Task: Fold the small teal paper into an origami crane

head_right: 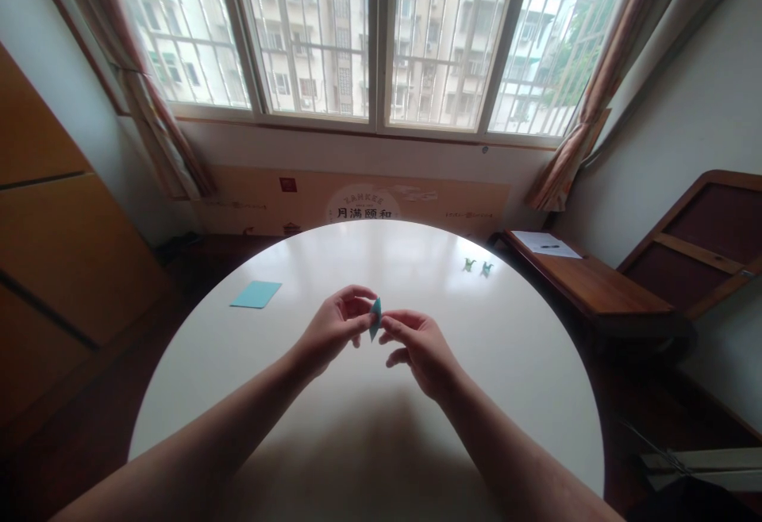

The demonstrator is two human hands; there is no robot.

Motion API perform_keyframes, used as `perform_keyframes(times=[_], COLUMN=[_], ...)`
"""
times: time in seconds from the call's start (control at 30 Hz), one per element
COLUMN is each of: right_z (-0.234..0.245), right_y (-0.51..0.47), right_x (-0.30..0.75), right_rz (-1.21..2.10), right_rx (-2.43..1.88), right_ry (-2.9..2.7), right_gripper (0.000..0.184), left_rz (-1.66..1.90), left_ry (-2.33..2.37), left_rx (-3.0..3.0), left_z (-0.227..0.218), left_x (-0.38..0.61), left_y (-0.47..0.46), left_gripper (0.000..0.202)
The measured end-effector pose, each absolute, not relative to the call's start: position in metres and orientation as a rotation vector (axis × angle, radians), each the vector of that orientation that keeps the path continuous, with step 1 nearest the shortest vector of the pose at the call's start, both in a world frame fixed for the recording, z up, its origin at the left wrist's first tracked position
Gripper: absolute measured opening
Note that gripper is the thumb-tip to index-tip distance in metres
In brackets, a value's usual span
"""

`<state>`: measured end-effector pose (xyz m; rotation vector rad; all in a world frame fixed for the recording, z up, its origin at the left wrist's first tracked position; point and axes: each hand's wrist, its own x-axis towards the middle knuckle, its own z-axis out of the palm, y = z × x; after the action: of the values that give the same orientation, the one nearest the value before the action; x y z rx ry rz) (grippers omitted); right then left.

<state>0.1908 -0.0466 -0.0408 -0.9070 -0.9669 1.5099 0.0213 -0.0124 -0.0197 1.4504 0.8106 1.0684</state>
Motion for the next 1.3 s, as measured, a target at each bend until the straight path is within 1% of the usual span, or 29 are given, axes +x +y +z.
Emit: perform_keyframes(times=[0.2, 0.33, 0.77, 1.07, 1.3], right_z=[-0.043, -0.043, -0.041, -0.048, -0.049], right_y=[-0.044, -0.044, -0.045, -0.044, -0.047], right_x=[0.192, 0.192, 0.194, 0.191, 0.184], right_rz=[1.459, 1.437, 1.523, 1.349, 1.252], right_rx=[-0.883, -0.862, -0.849, -0.898, -0.893], right_ry=[-0.956, -0.967, -1.015, -1.043, -1.011], right_gripper=[0.032, 0.032, 0.031, 0.031, 0.029], left_rz=[1.042, 0.987, 0.932, 0.97, 1.038], left_ry=[0.839, 0.858, 0.851, 0.904, 0.935], left_rx=[1.479, 1.467, 1.425, 1.462, 1.406], left_z=[-0.02, -0.02, -0.016, -0.017, -0.02], left_x=[0.022, 0.023, 0.022, 0.024, 0.03], left_y=[-0.012, -0.012, -0.014, -0.014, -0.019], left_gripper=[0.039, 0.036, 0.037, 0.03, 0.033])
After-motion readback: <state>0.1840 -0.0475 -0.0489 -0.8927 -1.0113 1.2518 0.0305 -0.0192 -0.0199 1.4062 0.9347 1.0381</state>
